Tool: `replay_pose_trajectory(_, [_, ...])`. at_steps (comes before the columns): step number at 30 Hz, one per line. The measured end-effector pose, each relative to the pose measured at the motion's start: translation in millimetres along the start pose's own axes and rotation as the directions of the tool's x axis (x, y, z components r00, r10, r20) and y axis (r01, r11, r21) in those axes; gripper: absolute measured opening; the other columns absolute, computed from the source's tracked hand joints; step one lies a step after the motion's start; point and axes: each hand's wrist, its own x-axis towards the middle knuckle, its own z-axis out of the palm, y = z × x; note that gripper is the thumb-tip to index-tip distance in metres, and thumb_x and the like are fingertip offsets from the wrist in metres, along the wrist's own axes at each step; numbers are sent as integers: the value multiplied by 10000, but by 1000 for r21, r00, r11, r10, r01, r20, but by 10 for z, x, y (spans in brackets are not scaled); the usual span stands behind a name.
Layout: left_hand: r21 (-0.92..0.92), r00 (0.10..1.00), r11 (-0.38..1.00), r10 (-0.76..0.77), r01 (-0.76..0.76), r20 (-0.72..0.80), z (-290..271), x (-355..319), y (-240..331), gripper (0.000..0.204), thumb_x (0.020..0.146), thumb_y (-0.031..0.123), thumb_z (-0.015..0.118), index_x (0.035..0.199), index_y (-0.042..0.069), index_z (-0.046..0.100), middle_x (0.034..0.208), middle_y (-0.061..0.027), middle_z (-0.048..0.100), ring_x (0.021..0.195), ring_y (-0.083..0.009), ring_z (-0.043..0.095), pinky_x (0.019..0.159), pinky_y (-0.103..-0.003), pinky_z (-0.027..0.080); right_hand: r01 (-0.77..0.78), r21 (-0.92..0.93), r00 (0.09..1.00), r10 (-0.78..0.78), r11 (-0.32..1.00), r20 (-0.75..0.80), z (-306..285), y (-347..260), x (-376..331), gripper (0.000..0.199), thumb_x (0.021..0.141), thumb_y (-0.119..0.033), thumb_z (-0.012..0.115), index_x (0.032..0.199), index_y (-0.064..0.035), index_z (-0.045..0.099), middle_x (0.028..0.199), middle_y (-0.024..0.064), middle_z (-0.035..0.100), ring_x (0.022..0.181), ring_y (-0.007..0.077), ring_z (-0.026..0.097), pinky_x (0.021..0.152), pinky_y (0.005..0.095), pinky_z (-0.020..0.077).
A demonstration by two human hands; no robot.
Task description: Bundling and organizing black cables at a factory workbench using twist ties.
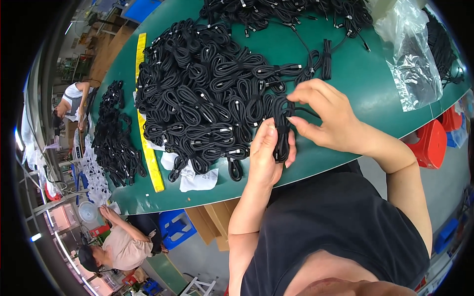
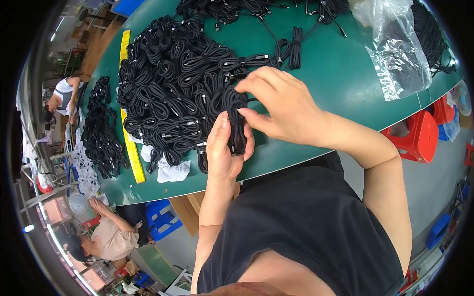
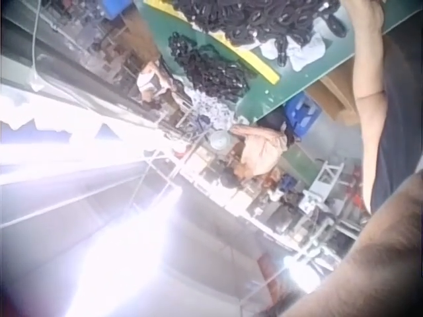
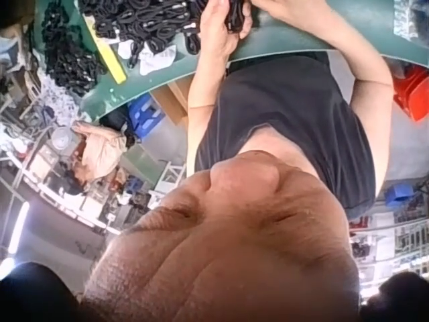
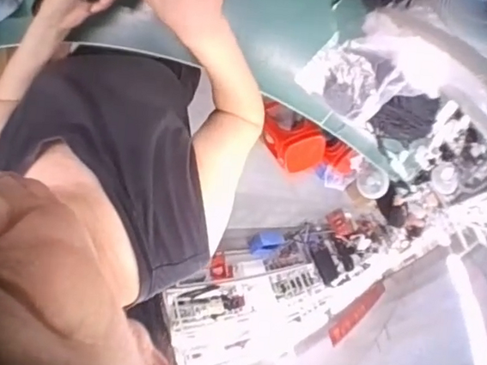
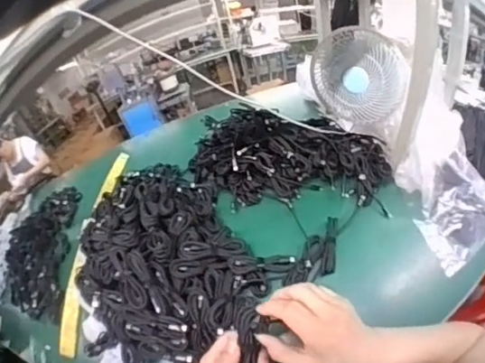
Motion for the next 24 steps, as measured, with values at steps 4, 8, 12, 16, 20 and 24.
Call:
replay_pose_trajectory(4, [90,999,995,-32,35,-31,62,-2,-39,395,941,367,373,1099,11,440,749,-83,527,483,-119,479,384,-215,346,109,-78,992,-113,991,-53,50,76,28,377,650,3,647,1015,-14,553,876,127,560,701,267,572,598,329,478])
replay_pose_trajectory(8, [77,994,992,-101,103,-31,58,-5,-48,433,936,396,370,1101,1,436,721,-77,524,447,-106,452,373,-203,324,67,-13,998,-66,998,14,40,125,14,306,654,22,619,957,0,581,728,90,566,540,217,554,487,319,458])
replay_pose_trajectory(12, [-18,990,991,-134,135,42,22,11,-90,471,915,429,401,1100,-3,434,688,-69,515,415,-88,401,363,-191,287,-119,64,993,119,991,-9,30,103,21,179,662,-37,613,835,11,622,677,107,571,580,228,581,506,307,481])
replay_pose_trajectory(16, [-51,989,989,-136,139,52,17,10,-121,480,897,444,428,1081,0,439,672,-61,503,410,-80,374,362,-185,266,-250,259,968,240,933,70,3,112,71,185,689,10,597,872,11,617,626,59,506,479,111,465,440,249,385])
replay_pose_trajectory(20, [23,985,989,-146,144,87,-17,13,-130,444,901,426,443,1049,8,444,670,-51,490,422,-78,380,372,-190,276,-220,279,976,213,935,56,31,99,15,183,720,-4,591,900,2,623,643,47,499,505,96,446,449,243,364])
replay_pose_trajectory(24, [104,994,991,-91,84,65,28,5,-136,390,911,379,454,1059,18,450,671,-74,496,441,-105,416,377,-201,312,-158,286,987,152,945,42,31,153,-3,179,736,-17,591,910,-2,629,662,45,505,526,95,454,461,233,362])
